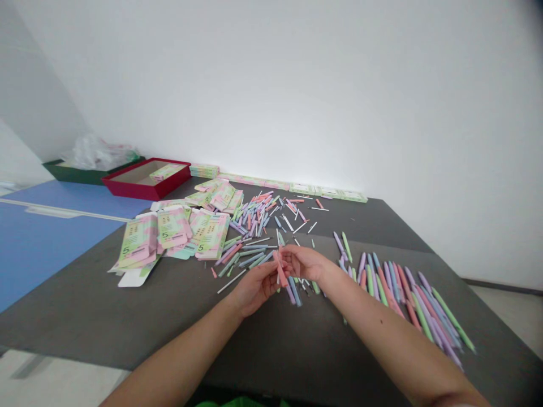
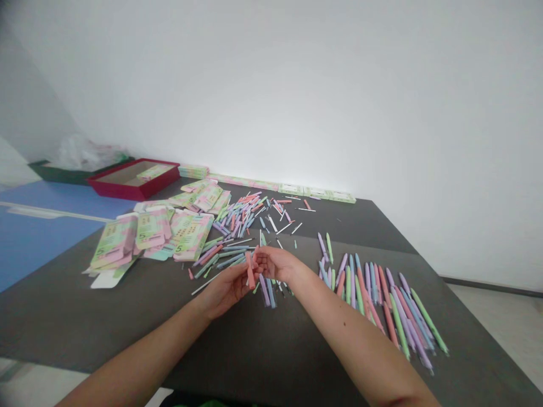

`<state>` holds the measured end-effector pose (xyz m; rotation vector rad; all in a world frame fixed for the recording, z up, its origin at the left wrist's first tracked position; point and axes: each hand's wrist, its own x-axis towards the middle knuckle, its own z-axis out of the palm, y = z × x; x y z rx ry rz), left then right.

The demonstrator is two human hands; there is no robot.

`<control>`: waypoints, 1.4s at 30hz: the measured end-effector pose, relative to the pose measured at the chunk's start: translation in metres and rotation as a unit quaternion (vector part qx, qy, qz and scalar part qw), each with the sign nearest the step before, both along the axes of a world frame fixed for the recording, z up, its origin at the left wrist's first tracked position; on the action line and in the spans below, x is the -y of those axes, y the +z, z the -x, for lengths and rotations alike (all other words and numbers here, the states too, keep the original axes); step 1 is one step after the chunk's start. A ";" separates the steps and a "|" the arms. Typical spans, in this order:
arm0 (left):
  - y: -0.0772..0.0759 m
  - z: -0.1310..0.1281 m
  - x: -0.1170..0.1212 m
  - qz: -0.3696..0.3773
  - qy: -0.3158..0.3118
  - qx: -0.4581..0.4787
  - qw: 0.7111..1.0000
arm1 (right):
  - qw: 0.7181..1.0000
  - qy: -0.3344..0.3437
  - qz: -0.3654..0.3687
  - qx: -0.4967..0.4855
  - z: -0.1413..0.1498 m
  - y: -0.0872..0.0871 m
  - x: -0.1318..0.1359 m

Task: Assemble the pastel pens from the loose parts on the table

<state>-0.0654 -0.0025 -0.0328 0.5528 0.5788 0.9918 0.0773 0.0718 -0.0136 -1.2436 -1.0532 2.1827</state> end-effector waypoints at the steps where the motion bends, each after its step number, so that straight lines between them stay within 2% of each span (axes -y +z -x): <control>1: 0.000 0.000 0.000 -0.003 0.002 0.004 1.000 | 1.000 -0.008 0.010 -0.024 0.002 0.001 0.004; 10: 0.005 -0.003 0.006 -0.012 0.001 -0.009 1.000 | 0.994 -0.035 0.025 -0.104 0.001 0.005 0.019; 15: 0.006 -0.004 0.007 -0.024 -0.020 -0.021 0.999 | 0.994 -0.056 0.008 -0.093 -0.005 0.001 0.020; 23: 0.000 -0.004 0.004 -0.044 -0.018 -0.051 0.998 | 0.996 -0.063 -0.051 -0.045 -0.008 -0.007 0.029; 26: -0.002 -0.003 0.002 -0.049 0.007 -0.043 0.998 | 0.984 -0.102 -0.145 0.012 -0.013 -0.005 0.036; 29: -0.003 -0.004 0.000 -0.038 0.040 -0.042 0.998 | 0.942 -0.135 -0.281 0.125 -0.017 -0.001 0.048; 31: -0.005 -0.004 -0.001 -0.038 0.057 -0.042 0.997 | 0.925 -0.117 -0.317 0.175 -0.017 0.001 0.056; 35: -0.007 -0.006 -0.001 -0.056 0.071 -0.048 0.995 | 0.939 -0.044 -0.299 0.164 -0.013 0.001 0.067; 38: -0.008 -0.007 0.000 -0.061 0.074 -0.072 0.993 | 0.947 -0.030 -0.281 0.151 -0.011 -0.002 0.069; 42: -0.009 -0.009 0.001 -0.058 0.082 -0.104 0.989 | 0.929 -0.024 -0.311 0.197 -0.015 -0.003 0.071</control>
